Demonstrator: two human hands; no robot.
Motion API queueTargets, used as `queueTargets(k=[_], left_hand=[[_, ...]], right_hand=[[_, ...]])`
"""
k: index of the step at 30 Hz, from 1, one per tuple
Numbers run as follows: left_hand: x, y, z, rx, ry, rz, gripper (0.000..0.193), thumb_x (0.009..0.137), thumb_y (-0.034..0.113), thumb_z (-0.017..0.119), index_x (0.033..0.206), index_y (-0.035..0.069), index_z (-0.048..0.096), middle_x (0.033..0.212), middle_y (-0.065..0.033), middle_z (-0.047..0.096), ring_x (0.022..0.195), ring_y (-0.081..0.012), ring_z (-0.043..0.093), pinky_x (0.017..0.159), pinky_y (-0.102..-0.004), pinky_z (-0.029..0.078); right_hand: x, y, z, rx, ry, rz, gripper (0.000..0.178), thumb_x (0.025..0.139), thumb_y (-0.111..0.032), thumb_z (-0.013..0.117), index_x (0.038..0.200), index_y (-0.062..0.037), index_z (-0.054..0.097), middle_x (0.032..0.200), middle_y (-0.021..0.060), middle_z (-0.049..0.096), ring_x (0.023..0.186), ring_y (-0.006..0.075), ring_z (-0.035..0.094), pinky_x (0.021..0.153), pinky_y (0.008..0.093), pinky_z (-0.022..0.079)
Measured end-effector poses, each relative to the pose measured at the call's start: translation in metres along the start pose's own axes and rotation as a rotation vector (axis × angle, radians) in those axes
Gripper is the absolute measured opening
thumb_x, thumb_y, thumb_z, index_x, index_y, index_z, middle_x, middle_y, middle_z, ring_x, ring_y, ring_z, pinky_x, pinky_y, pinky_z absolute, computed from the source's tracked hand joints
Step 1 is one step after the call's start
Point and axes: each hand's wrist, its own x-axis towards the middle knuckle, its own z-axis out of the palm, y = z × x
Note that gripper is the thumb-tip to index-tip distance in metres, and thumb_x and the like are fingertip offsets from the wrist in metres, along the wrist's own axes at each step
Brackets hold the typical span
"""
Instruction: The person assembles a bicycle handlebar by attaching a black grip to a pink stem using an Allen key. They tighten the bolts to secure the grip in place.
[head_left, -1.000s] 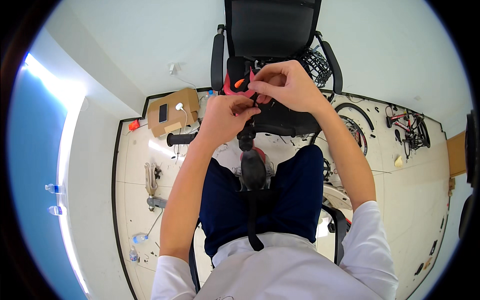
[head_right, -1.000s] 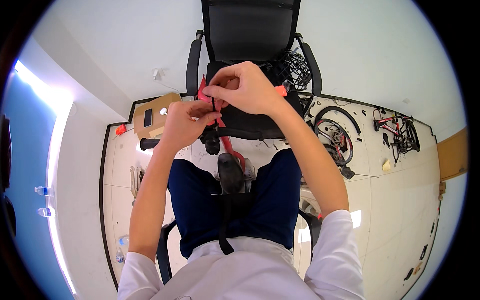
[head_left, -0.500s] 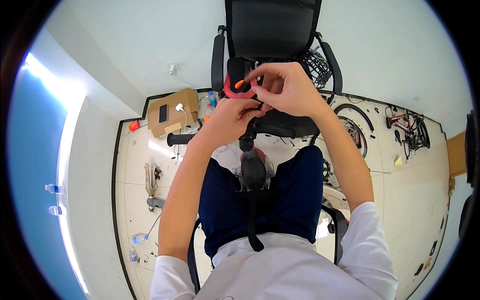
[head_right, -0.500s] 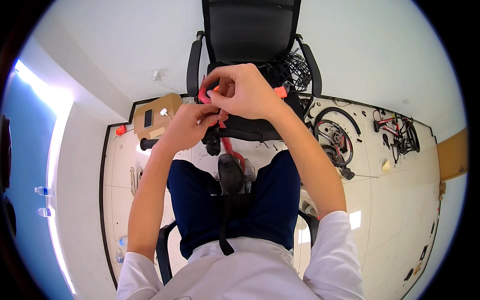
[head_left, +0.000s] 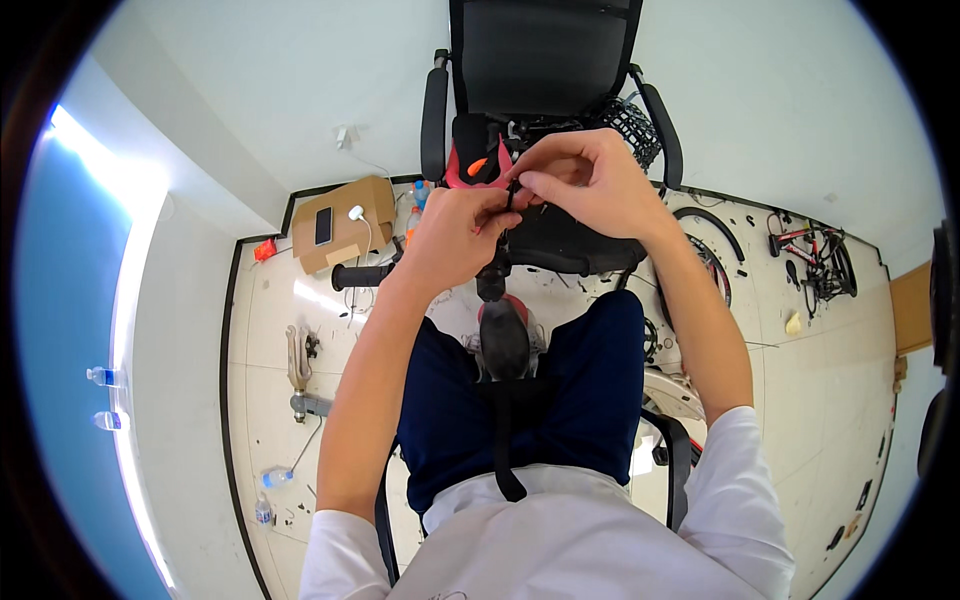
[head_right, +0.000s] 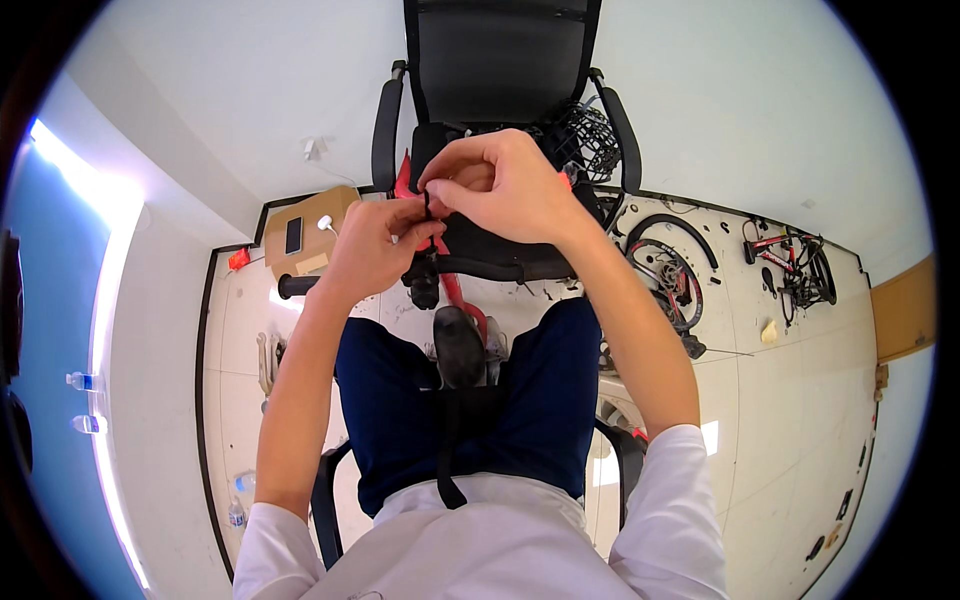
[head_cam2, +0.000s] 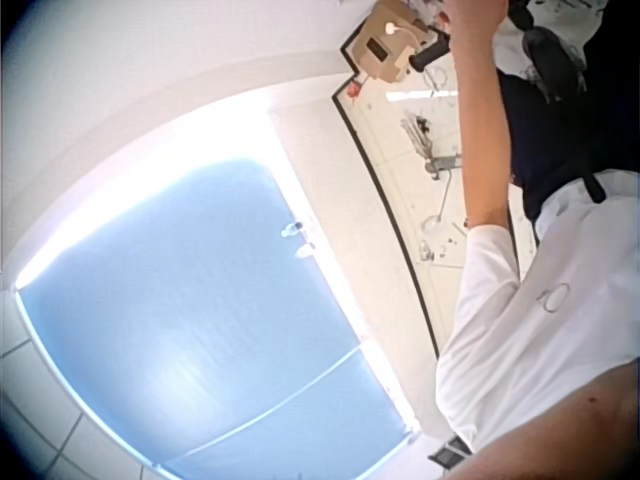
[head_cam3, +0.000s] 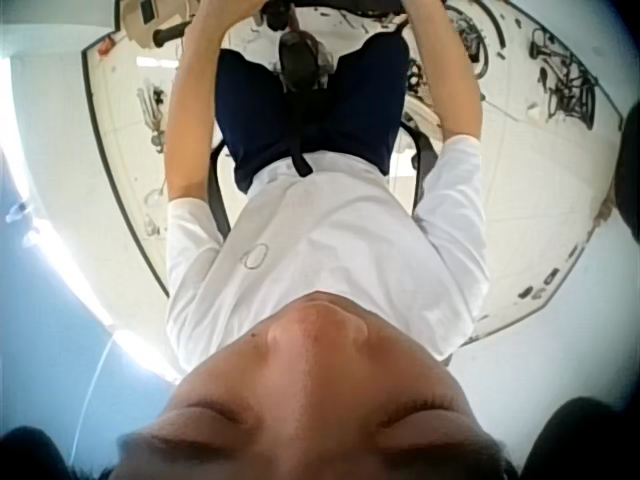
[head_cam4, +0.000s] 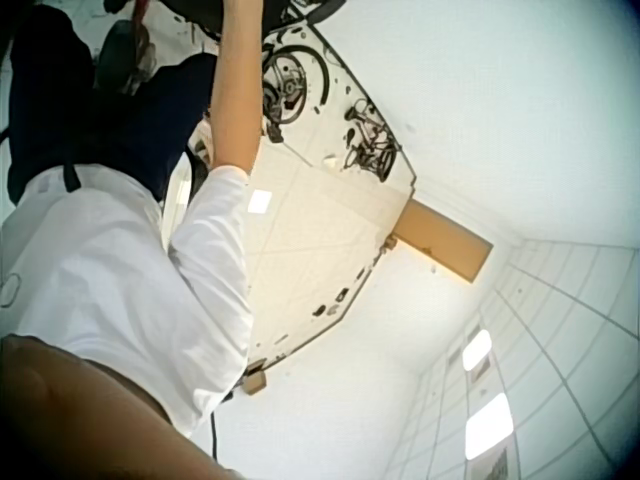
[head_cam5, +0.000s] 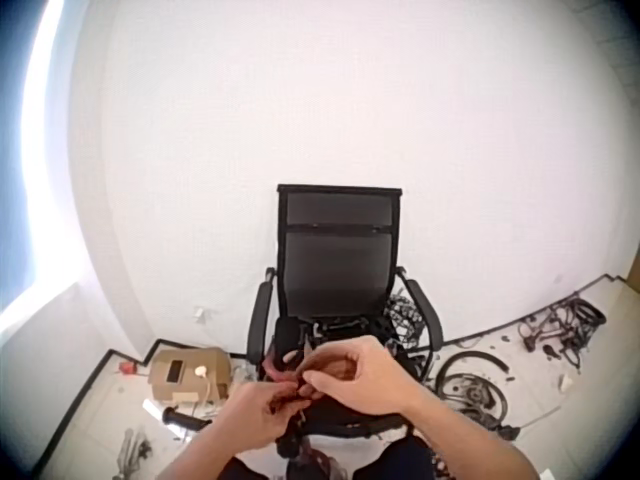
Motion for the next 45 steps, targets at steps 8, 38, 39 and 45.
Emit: queueTargets(k=[8, 38, 39, 45], left_hand=[[0.008, -0.009, -0.006, -0.171, -0.150, 0.017, 0.015, 0.094, 0.004, 0.064, 0.104, -0.005, 0.071, 0.084, -0.0090, 0.074, 0.071, -0.0117, 0.062, 0.067, -0.0289, 0.050], [-0.016, -0.051, 0.013, -0.322, -0.001, -0.054, 0.019, 0.093, -0.002, 0.060, 0.107, -0.006, 0.071, 0.098, -0.0109, 0.076, 0.086, -0.0160, 0.071, 0.083, -0.0280, 0.055], [-0.015, -0.054, 0.014, -0.334, -0.003, -0.045, 0.020, 0.092, -0.003, 0.058, 0.107, -0.006, 0.071, 0.098, -0.0109, 0.076, 0.086, -0.0161, 0.071, 0.083, -0.0279, 0.055], [-0.013, -0.057, 0.015, -0.342, -0.033, -0.050, 0.024, 0.090, -0.008, 0.051, 0.105, -0.007, 0.071, 0.098, -0.0114, 0.076, 0.089, -0.0169, 0.071, 0.085, -0.0284, 0.055]], right_hand=[[0.013, -0.002, -0.016, -0.136, -0.204, -0.198, 0.021, 0.085, 0.002, 0.068, 0.105, 0.0006, 0.073, 0.086, 0.0095, 0.073, 0.076, 0.0166, 0.071, 0.076, 0.0297, 0.058], [0.022, 0.013, -0.018, -0.026, -0.170, -0.136, 0.019, 0.090, -0.005, 0.071, 0.108, 0.0037, 0.072, 0.092, 0.0103, 0.074, 0.085, 0.0157, 0.073, 0.080, 0.0270, 0.057], [0.025, 0.015, -0.019, -0.059, -0.172, -0.160, 0.018, 0.090, -0.005, 0.071, 0.107, 0.0030, 0.072, 0.091, 0.0096, 0.075, 0.086, 0.0155, 0.072, 0.080, 0.0268, 0.057], [0.035, 0.006, -0.009, -0.239, -0.131, -0.122, 0.012, 0.089, -0.007, 0.073, 0.086, 0.0023, 0.067, 0.073, 0.0047, 0.069, 0.070, 0.0109, 0.065, 0.067, 0.0244, 0.052]])
